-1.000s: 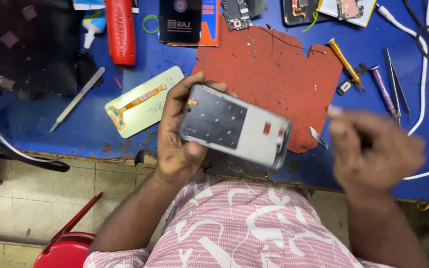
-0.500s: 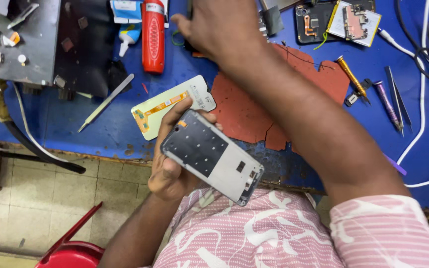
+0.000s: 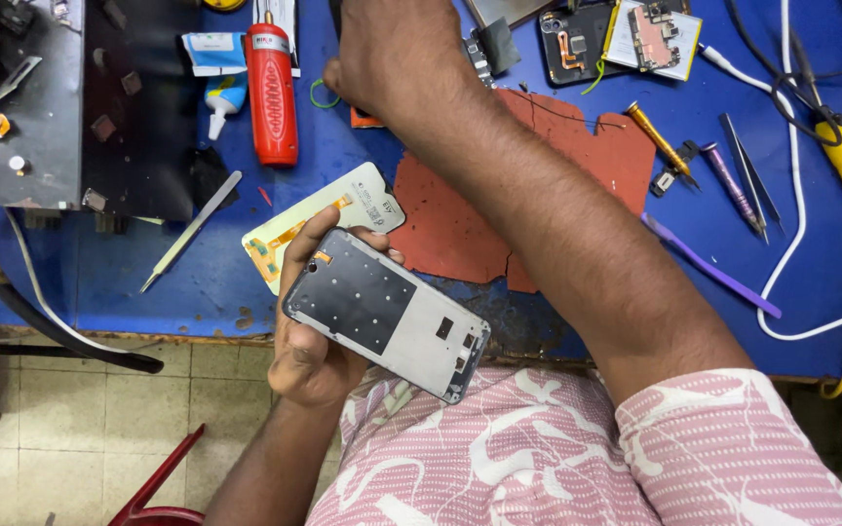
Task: The person disassembles a smartphone, cleans the interior with a toothbrush, and reassembles it with a new screen and battery. The person uses a toothbrush, tweezers, and a screwdriver to handle components and secure the device.
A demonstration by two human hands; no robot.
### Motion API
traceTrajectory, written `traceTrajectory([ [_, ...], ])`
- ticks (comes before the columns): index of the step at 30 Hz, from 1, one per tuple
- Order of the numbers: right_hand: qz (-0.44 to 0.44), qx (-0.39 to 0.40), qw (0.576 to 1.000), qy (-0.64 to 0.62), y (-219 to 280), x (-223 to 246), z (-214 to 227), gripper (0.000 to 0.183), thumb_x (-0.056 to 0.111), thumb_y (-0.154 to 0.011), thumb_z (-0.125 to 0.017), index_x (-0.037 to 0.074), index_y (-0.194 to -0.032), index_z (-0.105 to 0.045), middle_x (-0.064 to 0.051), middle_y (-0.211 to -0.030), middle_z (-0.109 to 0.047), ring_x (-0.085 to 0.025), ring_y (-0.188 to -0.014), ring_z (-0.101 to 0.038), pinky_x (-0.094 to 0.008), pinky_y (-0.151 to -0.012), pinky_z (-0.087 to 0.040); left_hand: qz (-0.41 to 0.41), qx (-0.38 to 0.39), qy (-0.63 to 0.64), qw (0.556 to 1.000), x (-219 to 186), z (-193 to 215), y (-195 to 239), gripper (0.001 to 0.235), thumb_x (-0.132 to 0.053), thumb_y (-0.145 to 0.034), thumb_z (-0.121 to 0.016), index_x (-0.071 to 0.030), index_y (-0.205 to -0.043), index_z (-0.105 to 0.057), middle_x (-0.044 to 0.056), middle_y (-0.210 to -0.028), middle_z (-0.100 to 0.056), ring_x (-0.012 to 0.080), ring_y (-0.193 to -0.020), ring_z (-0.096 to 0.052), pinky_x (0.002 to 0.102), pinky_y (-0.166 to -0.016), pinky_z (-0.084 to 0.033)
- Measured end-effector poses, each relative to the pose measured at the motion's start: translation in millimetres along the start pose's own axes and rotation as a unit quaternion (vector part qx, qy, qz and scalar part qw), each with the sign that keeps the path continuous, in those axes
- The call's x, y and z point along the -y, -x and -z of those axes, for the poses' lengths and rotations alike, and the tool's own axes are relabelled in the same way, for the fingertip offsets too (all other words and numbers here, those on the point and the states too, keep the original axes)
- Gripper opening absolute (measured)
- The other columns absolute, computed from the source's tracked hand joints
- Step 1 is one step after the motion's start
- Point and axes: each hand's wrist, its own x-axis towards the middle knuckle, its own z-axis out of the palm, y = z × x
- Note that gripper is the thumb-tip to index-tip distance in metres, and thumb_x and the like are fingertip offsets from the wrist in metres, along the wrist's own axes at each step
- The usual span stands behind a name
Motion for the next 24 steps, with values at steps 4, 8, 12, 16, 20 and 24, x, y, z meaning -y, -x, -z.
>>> traceTrajectory([
  [4, 0.006, -0.009, 1.0, -0.004, 5, -1, 26, 0.05, 0.045, -0.066, -0.087, 0.003, -0.09, -0.074, -0.016, -0.077, -0.072, -0.034, -0.072, -0.073, -0.046, -0.064, -0.058, 0.0, -0.001, 0.003, 1.0, 0, -4, 1, 0.111, -0.055, -0.086, -0.084, 0.003, -0.16, -0.025, 0.027, -0.139, -0.053, 0.0361, -0.128, -0.059, 0.048, -0.11, -0.053],
  [8, -0.045, 0.09, 0.987, -0.126, 17, -11, 81, 0.044, 0.034, -0.079, -0.081, -0.001, -0.103, -0.07, -0.023, -0.084, -0.068, -0.036, -0.079, -0.071, -0.046, -0.074, -0.057, 0.005, 0.004, 0.017, 1.0, 0, -5, 2, 0.111, -0.053, -0.086, -0.084, 0.004, -0.161, -0.026, 0.025, -0.139, -0.054, 0.0354, -0.129, -0.059, 0.047, -0.112, -0.052],
  [12, 0.15, -0.109, 0.969, -0.163, 70, -20, 141, 0.069, 0.015, -0.079, -0.089, -0.007, -0.134, -0.055, -0.028, -0.117, -0.065, -0.046, -0.102, -0.065, -0.051, -0.087, -0.054, 0.011, 0.014, 0.022, 1.0, -2, -6, -5, 0.112, -0.053, -0.086, -0.085, 0.005, -0.161, -0.026, 0.024, -0.139, -0.054, 0.0345, -0.13, -0.059, 0.046, -0.113, -0.051],
  [16, 0.254, -0.152, 0.949, -0.105, 134, -23, 184, 0.066, 0.009, -0.08, -0.085, -0.004, -0.132, -0.047, -0.025, -0.128, -0.059, -0.046, -0.11, -0.064, -0.054, -0.095, -0.056, 0.014, 0.021, 0.036, 0.999, -2, -14, -15, 0.112, -0.051, -0.084, -0.086, 0.005, -0.16, -0.026, 0.024, -0.139, -0.055, 0.0341, -0.128, -0.059, 0.046, -0.112, -0.05],
  [20, 0.299, -0.151, 0.941, -0.05, 196, -32, 215, 0.042, 0.013, -0.085, -0.084, 0.01, -0.122, -0.063, -0.022, -0.127, -0.061, -0.037, -0.112, -0.067, -0.053, -0.099, -0.057, 0.052, 0.035, 0.056, 0.996, 5, -26, -23, 0.11, -0.049, -0.084, -0.086, 0.004, -0.16, -0.025, 0.024, -0.138, -0.054, 0.0346, -0.129, -0.057, 0.048, -0.111, -0.049],
  [24, 0.2, -0.145, 0.964, -0.098, 262, -45, 217, 0.036, 0.027, -0.086, -0.088, 0.013, -0.112, -0.067, -0.003, -0.123, -0.063, -0.023, -0.109, -0.068, -0.048, -0.098, -0.058, 0.08, 0.068, 0.06, 0.993, 18, -46, -36, 0.108, -0.047, -0.085, -0.086, 0.003, -0.16, -0.026, 0.024, -0.14, -0.053, 0.035, -0.131, -0.056, 0.049, -0.113, -0.047],
])
